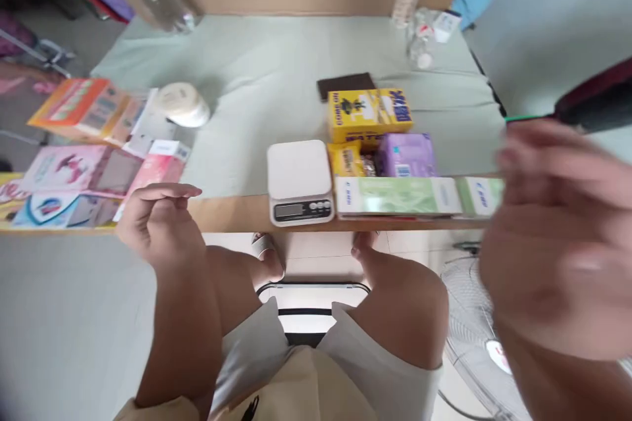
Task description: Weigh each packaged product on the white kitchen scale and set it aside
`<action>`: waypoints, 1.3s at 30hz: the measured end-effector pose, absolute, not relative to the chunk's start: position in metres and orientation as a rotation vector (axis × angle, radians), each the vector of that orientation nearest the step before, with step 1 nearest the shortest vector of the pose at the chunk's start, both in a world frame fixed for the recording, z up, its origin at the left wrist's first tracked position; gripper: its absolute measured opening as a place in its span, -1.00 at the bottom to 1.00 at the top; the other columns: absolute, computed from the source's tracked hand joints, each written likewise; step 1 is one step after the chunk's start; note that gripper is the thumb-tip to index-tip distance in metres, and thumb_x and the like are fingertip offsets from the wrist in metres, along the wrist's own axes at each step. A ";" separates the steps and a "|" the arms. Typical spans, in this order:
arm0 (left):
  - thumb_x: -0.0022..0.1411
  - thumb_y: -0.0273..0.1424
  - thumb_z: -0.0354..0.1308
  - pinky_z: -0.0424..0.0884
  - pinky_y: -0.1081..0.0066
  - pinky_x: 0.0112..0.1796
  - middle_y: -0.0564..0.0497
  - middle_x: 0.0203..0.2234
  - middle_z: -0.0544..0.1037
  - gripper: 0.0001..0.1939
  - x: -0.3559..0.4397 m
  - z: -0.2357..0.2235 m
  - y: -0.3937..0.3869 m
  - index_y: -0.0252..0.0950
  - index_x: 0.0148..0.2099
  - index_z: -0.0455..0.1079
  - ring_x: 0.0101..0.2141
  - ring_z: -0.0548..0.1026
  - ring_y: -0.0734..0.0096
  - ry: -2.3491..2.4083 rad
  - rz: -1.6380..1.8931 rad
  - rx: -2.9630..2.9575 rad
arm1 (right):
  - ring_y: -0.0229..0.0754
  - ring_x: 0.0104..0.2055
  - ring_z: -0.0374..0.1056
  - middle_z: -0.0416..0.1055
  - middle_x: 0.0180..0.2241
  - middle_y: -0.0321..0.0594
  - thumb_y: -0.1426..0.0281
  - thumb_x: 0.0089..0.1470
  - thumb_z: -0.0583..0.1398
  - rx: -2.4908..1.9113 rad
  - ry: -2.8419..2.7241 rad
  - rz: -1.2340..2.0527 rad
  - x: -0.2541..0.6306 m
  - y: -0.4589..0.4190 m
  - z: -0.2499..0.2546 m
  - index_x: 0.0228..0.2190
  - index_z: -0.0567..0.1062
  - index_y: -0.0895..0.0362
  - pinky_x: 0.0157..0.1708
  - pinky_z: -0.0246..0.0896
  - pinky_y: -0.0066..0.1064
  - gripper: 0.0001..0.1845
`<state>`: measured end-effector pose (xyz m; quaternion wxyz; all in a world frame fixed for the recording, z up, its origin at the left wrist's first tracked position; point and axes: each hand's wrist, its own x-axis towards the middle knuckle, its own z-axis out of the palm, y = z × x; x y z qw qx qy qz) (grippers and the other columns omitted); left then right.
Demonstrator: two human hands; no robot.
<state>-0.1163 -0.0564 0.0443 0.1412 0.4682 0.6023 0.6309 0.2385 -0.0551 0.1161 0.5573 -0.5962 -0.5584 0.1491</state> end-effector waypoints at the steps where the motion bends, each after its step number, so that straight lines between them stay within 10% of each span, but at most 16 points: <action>1: 0.24 -0.28 0.13 0.45 0.18 -0.17 0.02 -0.47 0.49 -0.83 -0.130 0.042 -0.062 -0.21 -0.38 0.40 -0.33 0.50 0.29 1.790 1.869 1.236 | 0.31 0.44 0.25 0.50 0.24 -0.48 -0.05 0.15 0.17 -1.259 -1.422 0.443 0.205 -0.054 0.122 -0.10 0.61 -0.63 0.25 0.20 0.51 -0.69; 10: 0.19 -0.36 0.09 0.11 0.39 -0.45 0.14 -0.66 0.16 -0.67 -0.245 0.010 -0.089 -0.23 -0.59 0.12 -0.54 0.14 0.51 2.068 1.854 0.598 | 0.12 0.16 0.51 0.63 -0.04 -0.24 0.32 0.07 0.22 -1.228 -2.323 1.072 -0.066 0.058 0.083 -0.10 0.63 -0.07 0.26 0.39 0.10 -0.65; 18: 0.24 -0.26 0.14 0.15 0.45 -0.58 0.08 -0.74 0.32 -0.54 -0.273 0.006 -0.094 -0.24 -0.68 0.24 -0.62 0.26 0.48 2.056 1.455 0.326 | 0.03 -0.09 0.48 0.59 -0.18 -0.24 0.35 0.03 0.26 -1.374 -2.424 1.100 -0.185 0.108 0.016 -0.21 0.54 -0.03 0.00 0.43 -0.05 -0.78; 28: 0.19 -0.19 0.19 0.55 0.36 -0.33 0.12 -0.73 0.10 -0.45 -0.226 0.022 -0.084 -0.20 -0.67 -0.03 -0.59 0.35 0.45 1.382 1.711 0.314 | -0.05 -0.05 0.46 0.56 -0.02 -0.23 0.32 0.19 0.21 -1.620 -2.221 0.891 -0.134 0.096 0.068 -0.10 0.42 -0.02 0.04 0.43 -0.08 -0.78; 39: 0.16 0.01 0.21 0.56 0.23 -0.11 0.03 -0.74 0.40 -0.49 -0.077 0.012 -0.059 -0.17 -0.63 0.15 -0.36 0.69 0.13 0.796 1.046 0.494 | 0.15 -0.12 0.44 0.49 -0.30 -0.12 0.44 -0.20 0.37 -2.003 -2.044 0.773 0.058 0.114 0.073 -0.42 0.40 -0.01 0.00 0.40 0.16 -0.71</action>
